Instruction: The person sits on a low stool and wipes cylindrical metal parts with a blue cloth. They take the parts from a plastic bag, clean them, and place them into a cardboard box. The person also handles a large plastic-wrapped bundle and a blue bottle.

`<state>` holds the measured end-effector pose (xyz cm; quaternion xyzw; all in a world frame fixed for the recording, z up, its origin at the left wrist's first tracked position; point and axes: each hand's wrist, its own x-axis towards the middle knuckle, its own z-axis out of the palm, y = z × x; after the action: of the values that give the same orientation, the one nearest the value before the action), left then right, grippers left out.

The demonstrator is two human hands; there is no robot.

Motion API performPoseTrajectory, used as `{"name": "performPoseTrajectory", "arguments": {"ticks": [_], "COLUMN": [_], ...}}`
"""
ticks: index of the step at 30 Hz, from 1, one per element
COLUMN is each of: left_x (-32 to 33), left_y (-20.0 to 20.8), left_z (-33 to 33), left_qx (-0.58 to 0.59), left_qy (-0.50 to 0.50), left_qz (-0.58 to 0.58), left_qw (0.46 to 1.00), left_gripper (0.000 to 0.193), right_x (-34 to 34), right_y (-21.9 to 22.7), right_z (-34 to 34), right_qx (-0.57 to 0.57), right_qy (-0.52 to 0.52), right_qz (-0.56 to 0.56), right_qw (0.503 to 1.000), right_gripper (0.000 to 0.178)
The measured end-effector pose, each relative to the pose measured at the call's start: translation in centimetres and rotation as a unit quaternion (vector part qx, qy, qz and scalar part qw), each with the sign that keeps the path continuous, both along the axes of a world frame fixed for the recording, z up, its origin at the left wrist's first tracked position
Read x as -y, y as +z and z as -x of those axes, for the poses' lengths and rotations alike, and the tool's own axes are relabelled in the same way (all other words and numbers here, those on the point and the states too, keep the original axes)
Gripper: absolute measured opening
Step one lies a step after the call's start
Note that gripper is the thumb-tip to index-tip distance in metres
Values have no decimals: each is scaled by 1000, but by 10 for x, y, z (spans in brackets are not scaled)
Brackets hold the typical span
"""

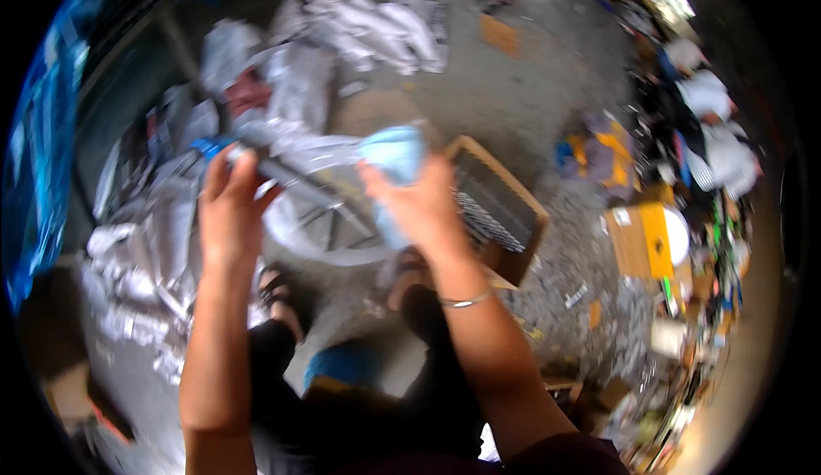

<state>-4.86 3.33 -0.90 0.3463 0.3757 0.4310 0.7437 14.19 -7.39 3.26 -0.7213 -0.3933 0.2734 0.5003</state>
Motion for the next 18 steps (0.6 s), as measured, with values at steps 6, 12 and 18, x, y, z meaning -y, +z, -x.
{"name": "performPoseTrajectory", "arguments": {"ticks": [6,12,18], "left_x": [15,36,33], "left_y": [-1,5,3], "left_z": [-19,-51,-70], "left_qx": [-72,-49,8], "left_qy": [26,7,-28], "left_qz": [-106,-78,-2], "left_qw": [991,996,1000], "left_gripper": [27,26,21], "right_x": [-9,-4,-4], "right_y": [-1,-8,-9], "right_z": [16,10,-11], "right_qx": [114,232,232], "right_qy": [105,50,38], "right_qz": [5,-24,43], "right_qw": [988,971,971], "right_gripper": [31,24,26]}}
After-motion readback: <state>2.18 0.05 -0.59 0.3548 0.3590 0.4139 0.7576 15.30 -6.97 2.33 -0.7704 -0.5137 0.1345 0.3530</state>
